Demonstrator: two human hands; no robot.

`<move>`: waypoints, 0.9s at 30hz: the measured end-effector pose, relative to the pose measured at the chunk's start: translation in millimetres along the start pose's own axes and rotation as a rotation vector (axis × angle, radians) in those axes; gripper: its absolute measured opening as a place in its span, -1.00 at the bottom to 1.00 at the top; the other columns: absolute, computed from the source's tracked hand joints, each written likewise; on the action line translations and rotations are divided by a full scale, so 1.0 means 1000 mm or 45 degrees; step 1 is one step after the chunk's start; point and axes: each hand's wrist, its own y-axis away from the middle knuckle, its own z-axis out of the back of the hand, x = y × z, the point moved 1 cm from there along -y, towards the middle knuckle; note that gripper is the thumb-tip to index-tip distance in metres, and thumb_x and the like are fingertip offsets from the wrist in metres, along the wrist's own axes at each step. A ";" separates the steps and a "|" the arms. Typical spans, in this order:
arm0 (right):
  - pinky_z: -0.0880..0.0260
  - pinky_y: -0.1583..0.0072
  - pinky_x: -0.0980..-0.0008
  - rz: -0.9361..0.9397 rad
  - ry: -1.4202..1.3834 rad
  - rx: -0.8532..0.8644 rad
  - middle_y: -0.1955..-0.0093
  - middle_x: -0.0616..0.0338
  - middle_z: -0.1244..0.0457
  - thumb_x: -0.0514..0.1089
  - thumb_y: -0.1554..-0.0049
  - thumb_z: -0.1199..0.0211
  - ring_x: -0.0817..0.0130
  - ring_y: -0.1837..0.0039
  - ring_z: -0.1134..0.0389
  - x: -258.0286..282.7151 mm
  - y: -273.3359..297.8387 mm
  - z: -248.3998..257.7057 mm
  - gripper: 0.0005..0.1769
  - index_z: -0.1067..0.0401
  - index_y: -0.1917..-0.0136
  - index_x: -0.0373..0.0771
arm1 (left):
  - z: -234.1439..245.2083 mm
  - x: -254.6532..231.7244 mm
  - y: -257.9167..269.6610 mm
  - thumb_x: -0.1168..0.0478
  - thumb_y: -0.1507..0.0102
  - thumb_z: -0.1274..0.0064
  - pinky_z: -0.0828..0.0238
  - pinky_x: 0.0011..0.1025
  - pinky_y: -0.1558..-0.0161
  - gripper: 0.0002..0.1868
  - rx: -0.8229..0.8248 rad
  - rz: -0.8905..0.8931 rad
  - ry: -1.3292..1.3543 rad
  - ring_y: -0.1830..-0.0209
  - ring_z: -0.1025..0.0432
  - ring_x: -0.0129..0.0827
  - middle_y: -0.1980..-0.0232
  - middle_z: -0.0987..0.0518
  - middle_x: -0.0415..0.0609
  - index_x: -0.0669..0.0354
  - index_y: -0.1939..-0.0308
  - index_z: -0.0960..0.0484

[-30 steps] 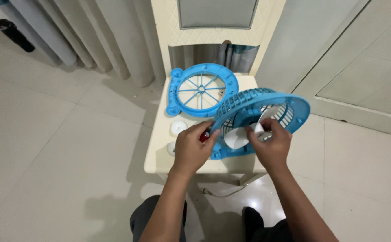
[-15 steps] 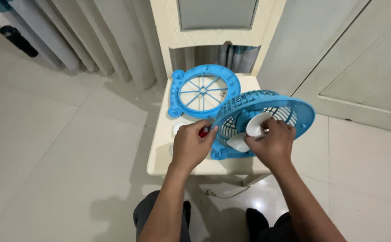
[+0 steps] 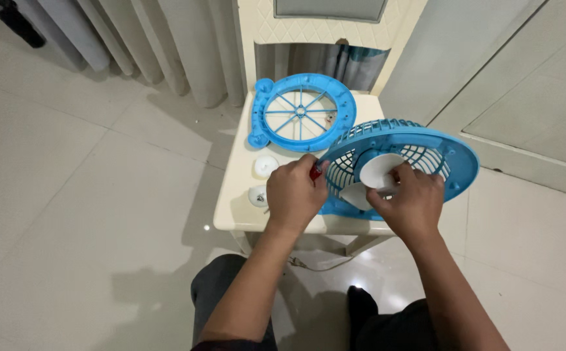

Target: The person assembles a small blue electric fan by attaching the front grille, inserting the fan blade, and securing the rear housing. The person uses a screwdriver to tighten screws and aligns components by hand.

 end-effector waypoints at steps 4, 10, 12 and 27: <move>-0.17 -0.15 0.04 0.098 0.048 0.022 0.20 0.12 -0.38 0.05 0.19 -0.56 0.11 0.05 -0.39 0.007 -0.004 0.010 -0.49 -0.49 0.08 -0.26 | -0.005 0.007 -0.004 0.05 -0.12 -0.30 -0.37 -0.12 0.45 -0.66 0.014 -0.312 0.123 0.51 -0.48 -0.01 0.50 -0.54 0.04 0.24 0.45 -0.56; -0.24 -0.12 0.05 0.245 0.174 -0.468 0.03 -0.12 -0.38 0.12 0.29 -0.57 -0.06 -0.07 -0.38 0.025 0.012 0.045 -0.26 -0.44 -0.03 -0.34 | -0.020 0.018 -0.003 0.21 -0.24 -0.25 -0.33 -0.19 0.44 -0.71 -0.180 -0.352 0.207 0.49 -0.43 -0.07 0.49 -0.47 0.00 0.21 0.46 -0.47; -0.34 -0.04 0.18 -0.243 -0.275 -0.337 0.12 0.04 -0.33 0.11 0.06 -0.58 0.17 0.05 -0.36 0.025 0.027 0.039 -0.34 -0.37 -0.10 -0.31 | -0.026 0.019 0.002 0.21 -0.25 -0.26 -0.31 -0.20 0.47 -0.65 -0.181 -0.285 0.246 0.54 -0.41 -0.08 0.52 -0.45 0.01 0.21 0.52 -0.42; -0.45 -0.12 0.18 -0.181 -0.318 -0.431 -0.10 -0.02 -0.33 -0.32 0.03 -0.48 0.01 -0.11 -0.41 -0.002 0.004 -0.037 -0.40 -0.46 -0.29 -0.17 | -0.058 -0.001 0.031 0.26 -0.25 -0.24 -0.34 -0.14 0.43 -0.70 -0.250 -0.367 0.238 0.48 -0.43 -0.01 0.45 -0.45 0.02 0.17 0.45 -0.41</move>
